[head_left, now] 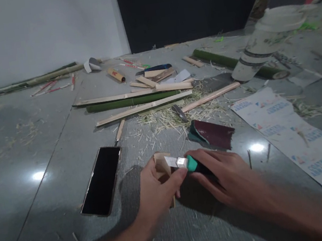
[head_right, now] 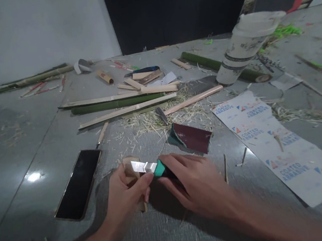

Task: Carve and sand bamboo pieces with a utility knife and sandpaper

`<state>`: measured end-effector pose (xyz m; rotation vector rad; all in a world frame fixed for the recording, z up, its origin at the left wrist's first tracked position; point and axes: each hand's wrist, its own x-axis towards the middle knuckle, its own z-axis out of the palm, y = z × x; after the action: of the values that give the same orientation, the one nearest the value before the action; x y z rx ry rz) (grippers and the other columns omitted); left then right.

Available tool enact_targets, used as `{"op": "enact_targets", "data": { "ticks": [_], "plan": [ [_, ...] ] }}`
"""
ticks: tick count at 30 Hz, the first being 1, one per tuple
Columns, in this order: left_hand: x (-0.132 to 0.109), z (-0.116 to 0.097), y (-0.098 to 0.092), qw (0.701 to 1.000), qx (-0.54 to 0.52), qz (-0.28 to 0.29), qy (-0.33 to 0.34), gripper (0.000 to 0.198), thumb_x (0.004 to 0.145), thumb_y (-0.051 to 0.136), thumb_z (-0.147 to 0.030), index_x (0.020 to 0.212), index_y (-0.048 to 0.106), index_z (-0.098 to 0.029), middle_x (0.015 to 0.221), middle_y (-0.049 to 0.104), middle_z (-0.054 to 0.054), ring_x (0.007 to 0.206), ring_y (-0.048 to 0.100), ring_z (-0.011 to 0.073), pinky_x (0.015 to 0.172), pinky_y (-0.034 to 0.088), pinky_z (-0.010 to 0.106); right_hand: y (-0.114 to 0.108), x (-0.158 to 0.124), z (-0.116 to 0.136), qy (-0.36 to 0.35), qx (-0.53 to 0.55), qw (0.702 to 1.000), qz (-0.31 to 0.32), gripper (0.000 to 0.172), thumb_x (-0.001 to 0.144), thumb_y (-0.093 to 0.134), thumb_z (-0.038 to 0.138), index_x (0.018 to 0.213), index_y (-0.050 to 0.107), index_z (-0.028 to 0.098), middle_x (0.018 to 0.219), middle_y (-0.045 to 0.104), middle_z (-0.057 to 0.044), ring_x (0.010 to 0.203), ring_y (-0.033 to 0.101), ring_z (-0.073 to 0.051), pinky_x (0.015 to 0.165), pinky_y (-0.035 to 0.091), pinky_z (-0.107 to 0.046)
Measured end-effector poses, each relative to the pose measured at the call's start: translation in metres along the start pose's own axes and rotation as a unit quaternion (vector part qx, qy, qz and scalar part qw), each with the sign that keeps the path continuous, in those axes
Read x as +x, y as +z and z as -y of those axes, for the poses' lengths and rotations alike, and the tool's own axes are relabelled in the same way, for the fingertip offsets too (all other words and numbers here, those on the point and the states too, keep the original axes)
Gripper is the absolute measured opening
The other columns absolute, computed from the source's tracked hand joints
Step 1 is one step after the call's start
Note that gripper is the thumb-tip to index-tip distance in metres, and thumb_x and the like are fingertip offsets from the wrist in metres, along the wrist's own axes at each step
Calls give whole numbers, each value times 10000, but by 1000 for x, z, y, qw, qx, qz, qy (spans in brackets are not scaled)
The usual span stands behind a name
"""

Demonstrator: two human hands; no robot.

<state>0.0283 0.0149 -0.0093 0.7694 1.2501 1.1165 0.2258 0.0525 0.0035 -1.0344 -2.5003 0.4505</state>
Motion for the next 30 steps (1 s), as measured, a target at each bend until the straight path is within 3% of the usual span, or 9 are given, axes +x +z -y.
{"op": "enact_targets", "data": {
  "ticks": [7, 18, 23, 30],
  "plan": [
    [2, 1, -1, 1000, -4, 17, -5, 386, 810, 860, -398, 836, 519, -218, 481, 534, -102, 369, 467, 60, 387, 373, 150, 1, 1, 1, 13, 20, 1000, 9, 221, 1081, 512, 313, 1269, 578, 217, 1078, 783, -92, 886, 754, -250, 705, 496, -349],
    [3, 5, -6, 989, -79, 129, -1, 364, 827, 878, -352, 925, 550, -228, 434, 533, -123, 304, 434, 55, 339, 397, 123, -3, 4, -5, -64, -3, 998, 9, 218, 1097, 487, 338, 1247, 558, 196, 1066, 780, -102, 864, 753, -255, 680, 498, -349],
    [4, 4, -4, 988, -84, 130, -13, 350, 832, 868, -300, 919, 535, -234, 432, 513, -135, 298, 383, 36, 308, 330, 91, -4, 5, -9, -80, -10, 997, 14, 266, 1106, 490, 400, 1246, 583, 194, 998, 768, -81, 819, 730, -238, 672, 477, -337],
    [3, 2, -2, 987, -74, 142, 9, 362, 846, 863, -346, 925, 530, -228, 430, 478, -143, 302, 382, 35, 321, 332, 95, -6, 2, -12, -78, -15, 997, 9, 317, 1112, 474, 441, 1233, 610, 181, 1000, 763, -85, 811, 714, -240, 669, 457, -342]
  ]
}}
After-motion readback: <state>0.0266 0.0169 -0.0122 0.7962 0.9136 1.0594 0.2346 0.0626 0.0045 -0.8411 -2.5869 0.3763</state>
